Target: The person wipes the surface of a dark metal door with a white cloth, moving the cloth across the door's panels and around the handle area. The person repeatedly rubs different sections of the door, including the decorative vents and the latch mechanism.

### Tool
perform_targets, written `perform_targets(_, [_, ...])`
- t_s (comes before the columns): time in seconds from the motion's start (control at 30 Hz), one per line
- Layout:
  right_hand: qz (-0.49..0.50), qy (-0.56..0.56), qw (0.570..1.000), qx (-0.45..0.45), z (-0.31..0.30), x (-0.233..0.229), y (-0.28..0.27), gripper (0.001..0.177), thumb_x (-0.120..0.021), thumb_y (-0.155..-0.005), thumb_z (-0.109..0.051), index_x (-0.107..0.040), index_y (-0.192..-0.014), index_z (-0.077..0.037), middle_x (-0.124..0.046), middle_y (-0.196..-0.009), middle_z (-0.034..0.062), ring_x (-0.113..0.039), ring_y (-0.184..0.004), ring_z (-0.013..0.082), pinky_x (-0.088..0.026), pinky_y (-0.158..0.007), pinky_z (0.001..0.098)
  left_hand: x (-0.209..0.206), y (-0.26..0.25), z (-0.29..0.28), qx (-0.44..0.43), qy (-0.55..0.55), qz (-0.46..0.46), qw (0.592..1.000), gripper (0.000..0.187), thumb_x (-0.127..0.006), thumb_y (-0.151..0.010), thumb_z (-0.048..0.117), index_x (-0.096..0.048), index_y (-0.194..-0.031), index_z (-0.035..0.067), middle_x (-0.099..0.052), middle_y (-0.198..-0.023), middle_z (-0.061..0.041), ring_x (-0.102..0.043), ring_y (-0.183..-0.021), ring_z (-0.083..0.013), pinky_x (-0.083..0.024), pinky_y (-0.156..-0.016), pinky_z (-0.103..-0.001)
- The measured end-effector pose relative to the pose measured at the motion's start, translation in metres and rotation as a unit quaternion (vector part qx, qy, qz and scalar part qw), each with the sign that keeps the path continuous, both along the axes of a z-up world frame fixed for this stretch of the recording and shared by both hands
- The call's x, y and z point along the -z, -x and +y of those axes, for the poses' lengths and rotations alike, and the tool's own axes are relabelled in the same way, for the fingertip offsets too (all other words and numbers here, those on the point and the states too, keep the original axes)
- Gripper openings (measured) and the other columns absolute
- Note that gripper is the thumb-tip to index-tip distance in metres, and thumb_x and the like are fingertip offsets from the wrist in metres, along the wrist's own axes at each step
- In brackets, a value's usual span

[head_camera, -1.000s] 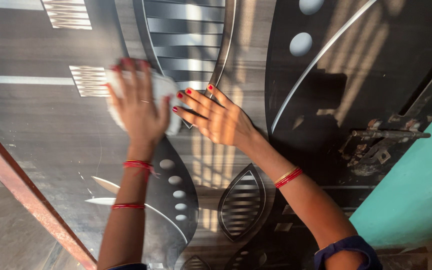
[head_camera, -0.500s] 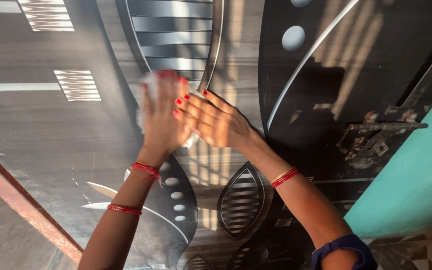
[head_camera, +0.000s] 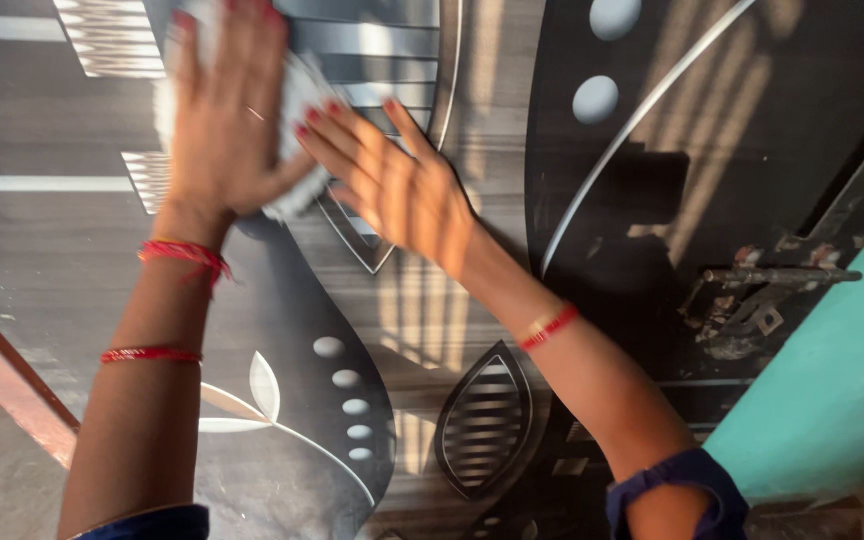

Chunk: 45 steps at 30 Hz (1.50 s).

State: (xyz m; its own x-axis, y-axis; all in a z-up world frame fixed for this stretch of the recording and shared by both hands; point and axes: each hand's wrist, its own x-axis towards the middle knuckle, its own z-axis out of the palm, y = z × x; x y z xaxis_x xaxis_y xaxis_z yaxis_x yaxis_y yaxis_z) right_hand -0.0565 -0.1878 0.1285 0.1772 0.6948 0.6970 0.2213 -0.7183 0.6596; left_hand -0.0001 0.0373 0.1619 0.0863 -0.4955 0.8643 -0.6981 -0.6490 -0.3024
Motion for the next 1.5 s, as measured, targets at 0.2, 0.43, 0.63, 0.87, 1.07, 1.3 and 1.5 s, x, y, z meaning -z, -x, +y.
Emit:
perform_targets(0.2, [0.007,-0.034,0.997,-0.069,0.057,-0.059,-0.037,0.079,-0.074,-0.103,-0.038,-0.033,-0.166,-0.015,-0.035,-0.17,-0.0008,-0.024,-0.16,0.0147,-0.01,-0.134,0.0511,-0.026,-0.009,0.04,-0.107,0.135,0.053,0.984,0.086,-0.056,-0.105,0.05,-0.03,-0.162,-0.009,-0.034,-0.166,-0.033,-0.021,-0.158,-0.0494,-0.006,-0.133,-0.06])
perform_targets(0.43, [-0.008,0.011,0.996,-0.093,0.057,-0.067,-0.049,0.077,-0.073,-0.104,-0.038,-0.031,-0.163,-0.013,-0.033,-0.172,-0.001,-0.022,-0.161,0.0149,-0.009,-0.134,0.0512,-0.013,-0.015,0.037,-0.148,0.219,0.038,0.964,0.096,-0.054,-0.104,0.054,-0.017,-0.16,-0.013,-0.014,-0.168,-0.035,-0.004,-0.155,-0.0509,-0.003,-0.131,-0.057])
perform_targets(0.63, [0.008,0.013,0.999,-0.047,0.007,-0.066,-0.027,0.068,-0.064,-0.109,-0.022,-0.032,-0.166,-0.006,-0.031,-0.172,0.0069,-0.021,-0.163,0.023,-0.009,-0.133,0.0526,-0.008,-0.008,-0.022,-0.151,0.225,0.033,0.962,0.095,-0.045,-0.107,0.054,-0.015,-0.161,-0.018,-0.012,-0.169,-0.037,-0.001,-0.158,-0.0482,0.001,-0.131,-0.057])
perform_targets(0.87, [-0.029,-0.163,0.986,-0.012,-0.085,-0.027,0.002,0.041,-0.056,-0.113,-0.036,-0.053,-0.15,-0.017,-0.053,-0.155,0.004,-0.041,-0.154,0.0237,-0.013,-0.131,0.0589,-0.031,0.015,-0.115,-0.021,0.074,0.101,0.992,0.076,-0.056,-0.101,0.049,-0.041,-0.151,-0.006,-0.042,-0.156,-0.026,-0.033,-0.148,-0.0445,-0.017,-0.131,-0.056])
perform_targets(1.07, [-0.046,-0.346,0.937,-0.01,-0.126,0.081,0.044,0.045,-0.049,-0.109,-0.015,-0.052,-0.15,0.003,-0.054,-0.155,0.0175,-0.04,-0.153,0.0325,-0.014,-0.129,0.058,-0.005,0.034,-0.201,0.065,-0.101,-0.123,0.985,0.087,-0.059,-0.104,0.053,-0.03,-0.165,-0.002,-0.031,-0.17,-0.02,-0.021,-0.159,-0.0335,-0.009,-0.13,-0.056])
perform_targets(1.3, [-0.027,-0.414,0.906,0.08,-0.12,0.148,0.084,0.049,-0.052,-0.104,-0.014,-0.053,-0.148,0.007,-0.056,-0.152,0.0212,-0.044,-0.148,0.0384,-0.017,-0.126,0.0592,0.019,0.042,-0.253,0.025,-0.318,-0.248,0.915,0.113,-0.046,-0.084,0.082,-0.02,-0.166,0.008,-0.017,-0.173,-0.008,-0.01,-0.16,-0.0229,-0.003,-0.13,-0.045])
perform_targets(1.5, [-0.038,-0.369,0.925,0.078,-0.122,0.086,0.077,0.053,-0.053,-0.105,-0.019,-0.047,-0.148,0.012,-0.05,-0.153,0.0272,-0.04,-0.149,0.0396,-0.018,-0.125,0.0615,-0.025,0.023,-0.248,0.129,-0.237,-0.15,0.951,0.099,-0.059,-0.092,0.071,-0.027,-0.165,0.011,-0.022,-0.17,-0.016,-0.018,-0.156,-0.0314,-0.012,-0.128,-0.048])
